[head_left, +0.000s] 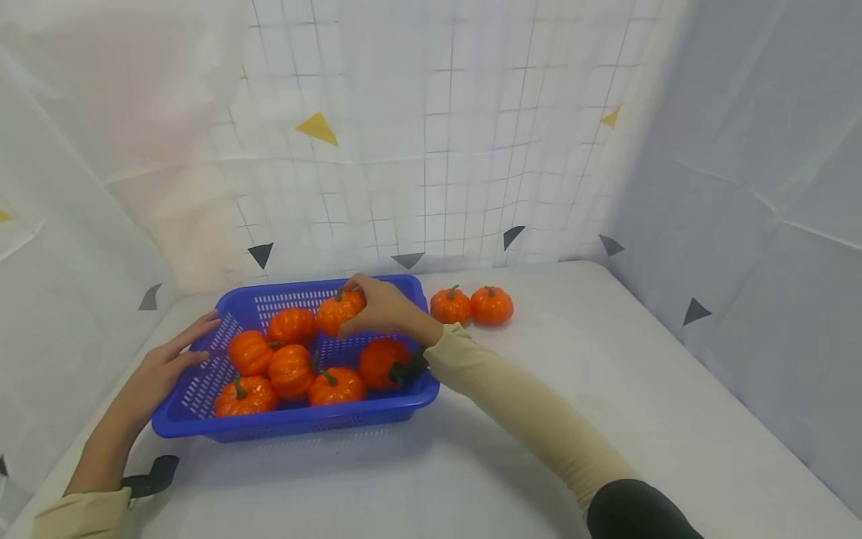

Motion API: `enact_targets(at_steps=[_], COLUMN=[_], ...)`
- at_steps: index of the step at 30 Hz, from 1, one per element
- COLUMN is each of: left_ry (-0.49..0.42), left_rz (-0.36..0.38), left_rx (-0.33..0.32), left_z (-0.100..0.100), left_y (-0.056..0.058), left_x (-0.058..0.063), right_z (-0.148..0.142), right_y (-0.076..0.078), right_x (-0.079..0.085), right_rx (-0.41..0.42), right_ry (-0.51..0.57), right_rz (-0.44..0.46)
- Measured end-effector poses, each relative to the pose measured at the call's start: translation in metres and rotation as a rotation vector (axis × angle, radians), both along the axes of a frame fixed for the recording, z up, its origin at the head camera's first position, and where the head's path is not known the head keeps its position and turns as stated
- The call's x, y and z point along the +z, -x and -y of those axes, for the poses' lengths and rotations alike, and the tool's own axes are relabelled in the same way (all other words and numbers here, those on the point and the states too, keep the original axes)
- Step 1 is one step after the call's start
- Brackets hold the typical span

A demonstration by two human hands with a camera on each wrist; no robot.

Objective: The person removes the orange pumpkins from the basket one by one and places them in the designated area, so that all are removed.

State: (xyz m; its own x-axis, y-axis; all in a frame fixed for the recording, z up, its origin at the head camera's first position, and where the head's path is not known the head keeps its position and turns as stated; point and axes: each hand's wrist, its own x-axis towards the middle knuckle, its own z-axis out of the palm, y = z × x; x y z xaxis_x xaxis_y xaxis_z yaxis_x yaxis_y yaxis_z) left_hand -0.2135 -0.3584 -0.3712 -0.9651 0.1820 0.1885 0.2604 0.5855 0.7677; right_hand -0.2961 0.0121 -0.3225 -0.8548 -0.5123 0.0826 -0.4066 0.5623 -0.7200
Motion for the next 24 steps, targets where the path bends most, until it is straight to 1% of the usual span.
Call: enact_targets(at_steps=[6, 10, 14, 18, 24], left_ry=[-0.011, -0.007, -0.002, -0.002, -0.001], left_rz=[-0.005, -0.007, -0.013, -0.015, -0.009], left_rx=[-0.005, -0.005, -0.007, -0.008, -0.002], left_z=[0.001, 0.001, 0.001, 0.001, 0.0], left_y=[0.001, 0.001, 0.001, 0.0, 0.0], left_x=[-0.002, -0.001, -0.001, 0.0, 0.0], right_z=[-0.002, -0.003, -0.009, -0.017, -0.029], right_y=[-0.006, -0.012, -0.018, -0.019, -0.021], right_x=[0.004, 0.01, 0.016, 0.02, 0.027], right_rx=[0.007, 0.004, -0.01, -0.023, -0.029], right_ry=[0.005, 0.014, 0.028, 0.064, 0.117], right_rz=[-0.03, -0.042, -0.031, -0.022, -0.052])
